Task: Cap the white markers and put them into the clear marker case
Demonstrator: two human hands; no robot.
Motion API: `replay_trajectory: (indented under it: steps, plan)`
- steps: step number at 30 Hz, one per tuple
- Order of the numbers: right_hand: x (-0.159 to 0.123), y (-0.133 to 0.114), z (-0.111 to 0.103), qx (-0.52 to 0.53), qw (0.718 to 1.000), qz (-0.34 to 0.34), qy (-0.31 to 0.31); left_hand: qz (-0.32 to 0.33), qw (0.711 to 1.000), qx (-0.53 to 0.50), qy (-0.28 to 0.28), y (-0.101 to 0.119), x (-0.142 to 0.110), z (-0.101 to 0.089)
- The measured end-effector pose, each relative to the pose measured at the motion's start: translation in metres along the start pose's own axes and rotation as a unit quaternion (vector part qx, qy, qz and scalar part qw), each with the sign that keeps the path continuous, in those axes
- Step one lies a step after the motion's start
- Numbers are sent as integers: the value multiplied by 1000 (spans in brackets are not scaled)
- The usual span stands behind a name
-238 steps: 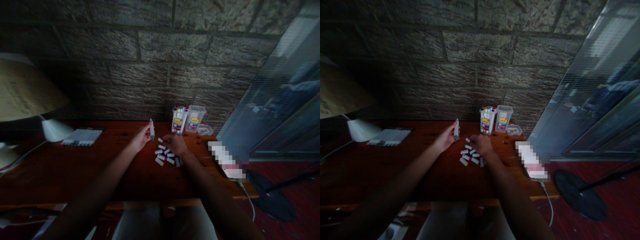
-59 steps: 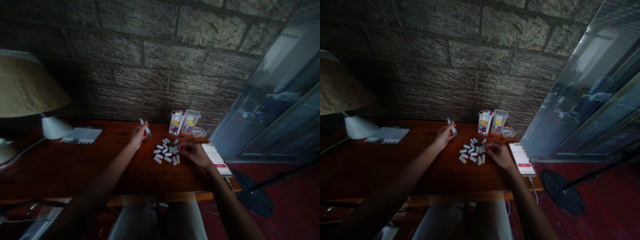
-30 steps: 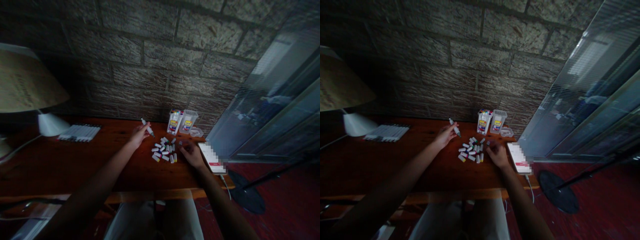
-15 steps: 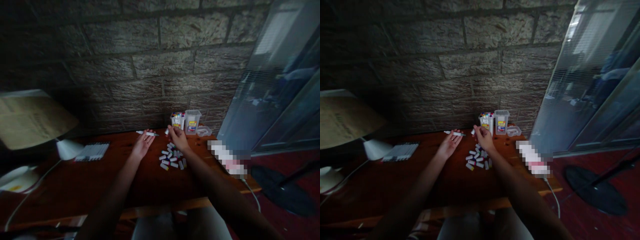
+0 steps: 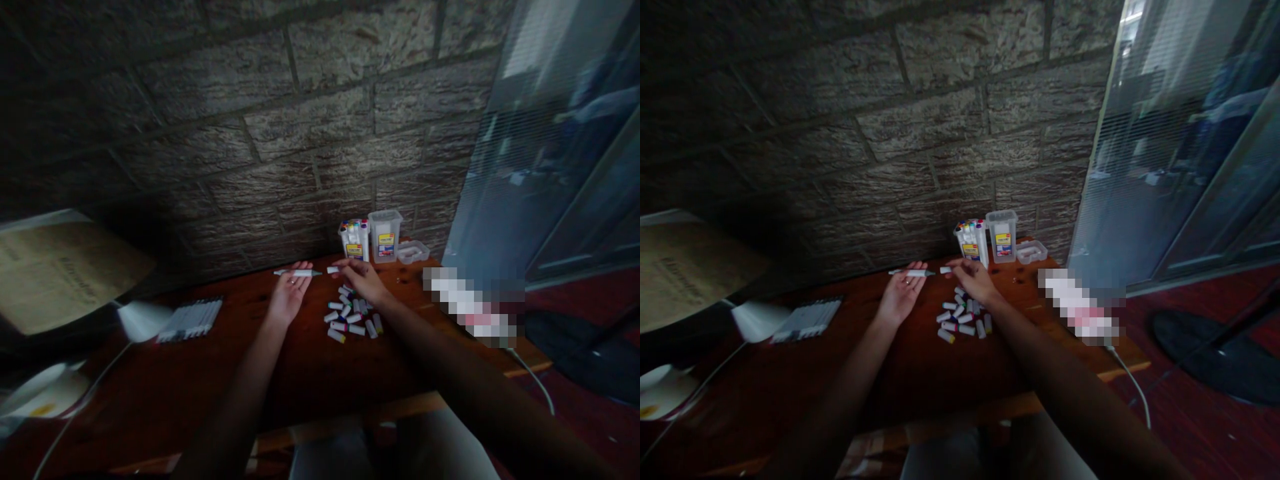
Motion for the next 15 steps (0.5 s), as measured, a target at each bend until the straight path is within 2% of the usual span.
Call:
replay_trajectory:
  steps: [6,11,15]
  plan:
    - [-6,-4,13,15,998,0,-58,-3,1000,-8,-11,-1,-5,7]
    - [-9,-8,24,49,992,-11,-115,-7,998,-14,-55,-1,-12,19]
    - [-12,-11,25,37,991,-28,-129,-5,997,-10,-73,0,-13,21]
Point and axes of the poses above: each hand's wrist, its own x-axis towards the middle knuckle, its own z-axis out of the palm, y = z × x, the point moved 8 cm from there along x, towards the middle knuckle, and after that the axes turned 5 degrees about -x, right-handed, at the moved point
